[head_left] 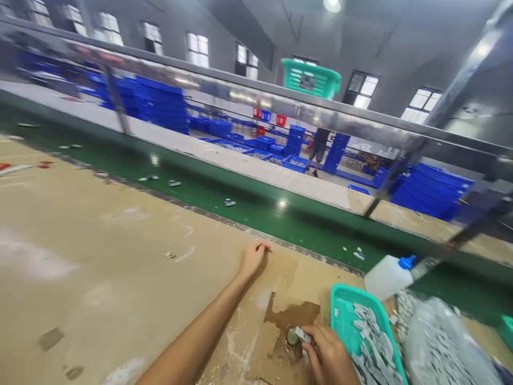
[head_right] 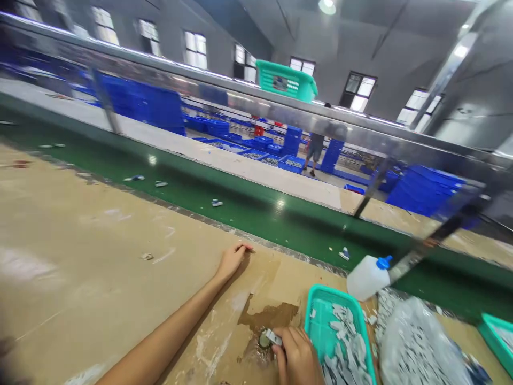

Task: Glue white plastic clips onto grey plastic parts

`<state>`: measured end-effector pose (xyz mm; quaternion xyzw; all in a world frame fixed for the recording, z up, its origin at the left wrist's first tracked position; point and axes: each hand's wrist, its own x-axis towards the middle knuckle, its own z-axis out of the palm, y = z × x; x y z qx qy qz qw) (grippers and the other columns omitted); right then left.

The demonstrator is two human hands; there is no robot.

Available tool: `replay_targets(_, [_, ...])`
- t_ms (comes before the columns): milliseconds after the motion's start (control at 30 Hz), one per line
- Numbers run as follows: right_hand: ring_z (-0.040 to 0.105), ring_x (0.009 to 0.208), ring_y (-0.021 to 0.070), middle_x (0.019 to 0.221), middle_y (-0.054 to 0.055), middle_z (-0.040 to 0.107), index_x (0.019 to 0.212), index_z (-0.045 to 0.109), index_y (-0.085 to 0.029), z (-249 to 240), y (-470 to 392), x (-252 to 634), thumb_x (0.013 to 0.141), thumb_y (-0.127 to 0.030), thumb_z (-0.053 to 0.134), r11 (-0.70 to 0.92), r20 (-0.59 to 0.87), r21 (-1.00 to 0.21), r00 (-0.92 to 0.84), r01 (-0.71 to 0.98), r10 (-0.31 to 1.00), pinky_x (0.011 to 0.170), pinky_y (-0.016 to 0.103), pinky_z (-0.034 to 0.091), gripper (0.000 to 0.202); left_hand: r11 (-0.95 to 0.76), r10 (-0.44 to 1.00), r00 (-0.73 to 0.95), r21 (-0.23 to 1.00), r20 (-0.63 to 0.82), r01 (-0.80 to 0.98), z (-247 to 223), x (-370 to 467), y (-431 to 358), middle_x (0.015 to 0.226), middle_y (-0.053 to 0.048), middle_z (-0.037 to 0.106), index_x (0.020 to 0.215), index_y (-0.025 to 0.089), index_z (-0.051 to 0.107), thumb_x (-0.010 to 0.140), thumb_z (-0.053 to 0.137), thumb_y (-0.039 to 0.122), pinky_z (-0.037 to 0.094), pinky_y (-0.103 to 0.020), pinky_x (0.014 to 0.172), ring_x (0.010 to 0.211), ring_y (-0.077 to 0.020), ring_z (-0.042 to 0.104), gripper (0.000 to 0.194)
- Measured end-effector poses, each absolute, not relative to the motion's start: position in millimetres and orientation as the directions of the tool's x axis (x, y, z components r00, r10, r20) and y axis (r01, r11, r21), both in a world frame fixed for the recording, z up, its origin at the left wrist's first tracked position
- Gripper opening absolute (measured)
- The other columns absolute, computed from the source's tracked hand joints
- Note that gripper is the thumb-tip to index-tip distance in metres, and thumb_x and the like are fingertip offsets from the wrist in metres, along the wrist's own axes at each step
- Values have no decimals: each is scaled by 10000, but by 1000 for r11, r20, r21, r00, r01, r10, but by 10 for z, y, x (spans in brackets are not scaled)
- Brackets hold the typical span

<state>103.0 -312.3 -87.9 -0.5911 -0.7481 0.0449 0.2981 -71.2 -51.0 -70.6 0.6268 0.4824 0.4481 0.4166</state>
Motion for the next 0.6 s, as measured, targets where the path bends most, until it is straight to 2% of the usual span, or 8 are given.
replay_targets(67, [682,927,214,992,46,715,1079,621,-233,-671,-3159,938,908,-97,513,155,277,-476,-20,865,961,843,307,525,243,-175,979,150,954,141,243,-700,-716,-490,860,-109,728,719,164,674,666,401,314,487,-389,899,902,-281,656,316])
replay_targets(167, [659,962,224,1019,45,710,1068,630,-212,-471,-3166,837,880,-77,544,61,180,-518,39,853,983,881,331,502,247,-164,978,167,948,122,272,-691,-717,-451,891,-109,731,744,162,686,662,411,336,472,-392,942,947,-292,647,336])
replay_targets(267, [643,970,221,1023,55,704,1084,628,-191,-407,-3165,806,885,-89,549,49,169,-513,46,857,984,890,330,490,238,-152,981,163,937,104,313,-678,-724,-437,887,-101,733,755,160,701,662,418,339,477,-385,929,942,-296,649,348])
replay_targets(467, [628,984,211,1039,62,700,1109,628,-175,-370,-3170,816,902,-116,560,38,129,-474,27,880,991,904,319,477,225,-125,986,149,912,71,391,-636,-738,-460,833,-67,726,810,140,722,667,426,330,485,-327,764,825,-268,637,380])
replay_targets(600, [627,982,213,1047,58,705,1128,625,-175,-368,-3161,831,923,-153,550,46,124,-448,11,893,992,901,324,473,220,-108,989,135,901,56,421,-553,-713,-496,868,-53,726,805,133,714,659,425,318,466,-300,763,879,-256,620,372])
